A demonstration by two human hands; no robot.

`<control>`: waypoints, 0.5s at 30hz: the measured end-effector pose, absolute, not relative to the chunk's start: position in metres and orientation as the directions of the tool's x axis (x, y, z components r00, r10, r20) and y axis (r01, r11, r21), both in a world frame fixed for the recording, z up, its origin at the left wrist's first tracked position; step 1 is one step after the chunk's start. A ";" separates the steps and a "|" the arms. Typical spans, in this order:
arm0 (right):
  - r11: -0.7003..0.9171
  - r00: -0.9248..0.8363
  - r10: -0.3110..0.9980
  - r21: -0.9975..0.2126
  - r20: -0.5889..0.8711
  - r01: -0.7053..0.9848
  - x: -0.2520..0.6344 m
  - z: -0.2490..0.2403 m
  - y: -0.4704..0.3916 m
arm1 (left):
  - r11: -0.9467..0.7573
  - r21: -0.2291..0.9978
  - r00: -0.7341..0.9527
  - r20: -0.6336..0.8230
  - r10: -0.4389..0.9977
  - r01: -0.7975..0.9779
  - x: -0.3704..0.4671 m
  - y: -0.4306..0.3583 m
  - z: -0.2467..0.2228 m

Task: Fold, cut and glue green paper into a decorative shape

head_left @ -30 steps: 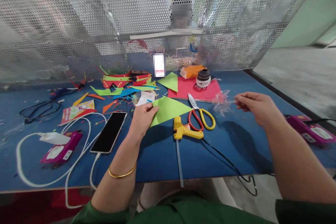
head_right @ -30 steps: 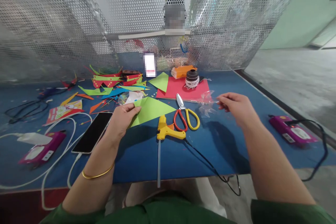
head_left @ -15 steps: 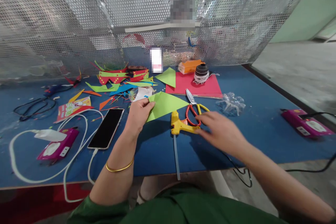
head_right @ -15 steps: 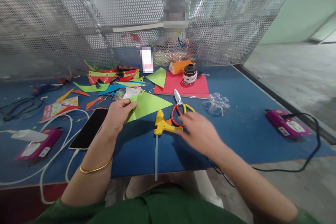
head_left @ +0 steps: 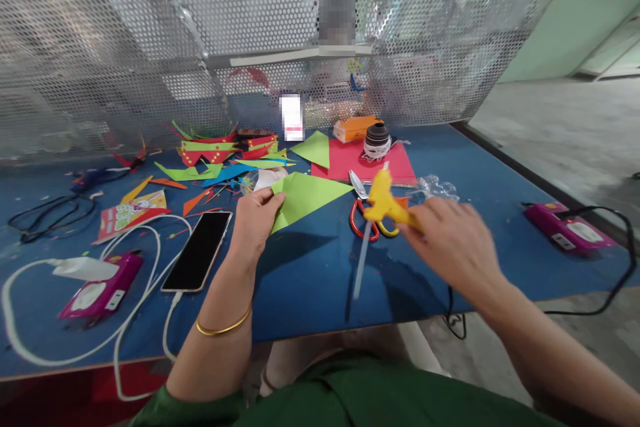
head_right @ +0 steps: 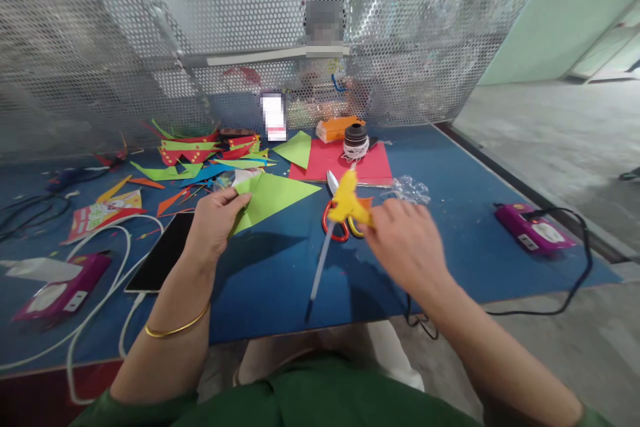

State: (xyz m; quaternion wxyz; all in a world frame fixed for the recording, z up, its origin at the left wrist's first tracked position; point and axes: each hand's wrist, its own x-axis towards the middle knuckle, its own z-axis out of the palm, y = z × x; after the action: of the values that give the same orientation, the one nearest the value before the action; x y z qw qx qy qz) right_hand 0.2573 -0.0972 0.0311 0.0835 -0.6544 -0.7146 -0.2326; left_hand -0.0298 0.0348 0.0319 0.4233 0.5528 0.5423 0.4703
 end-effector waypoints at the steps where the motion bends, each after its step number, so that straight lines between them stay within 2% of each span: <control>1: -0.087 -0.018 0.904 0.225 0.427 0.971 0.271 0.035 -0.096 | -0.052 0.980 -0.042 0.061 0.997 0.193 -0.030 0.035 0.032; 3: -0.276 0.177 0.904 0.215 0.388 0.937 0.296 0.040 -0.090 | -0.055 0.982 -0.060 0.067 0.996 0.182 -0.030 0.035 0.032; 5: -0.391 0.316 0.889 0.187 0.331 0.901 0.316 0.041 -0.083 | -0.061 0.980 -0.058 0.074 0.996 0.188 -0.028 0.035 0.033; 11: -0.419 0.386 0.893 0.113 0.233 0.901 0.337 0.028 -0.060 | -0.065 0.968 0.007 0.066 0.998 0.241 -0.021 0.029 0.033; 15: -0.498 0.499 0.856 -0.038 0.133 0.866 0.341 0.021 -0.048 | -0.066 0.961 0.015 0.064 0.998 0.267 -0.020 0.028 0.031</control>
State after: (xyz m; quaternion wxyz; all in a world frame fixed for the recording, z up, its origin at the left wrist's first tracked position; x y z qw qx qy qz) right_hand 0.3411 -0.0479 0.0206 0.0498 -0.8642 -0.4983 -0.0484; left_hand -0.0202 0.0281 0.0313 0.4129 0.5807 0.5447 0.4422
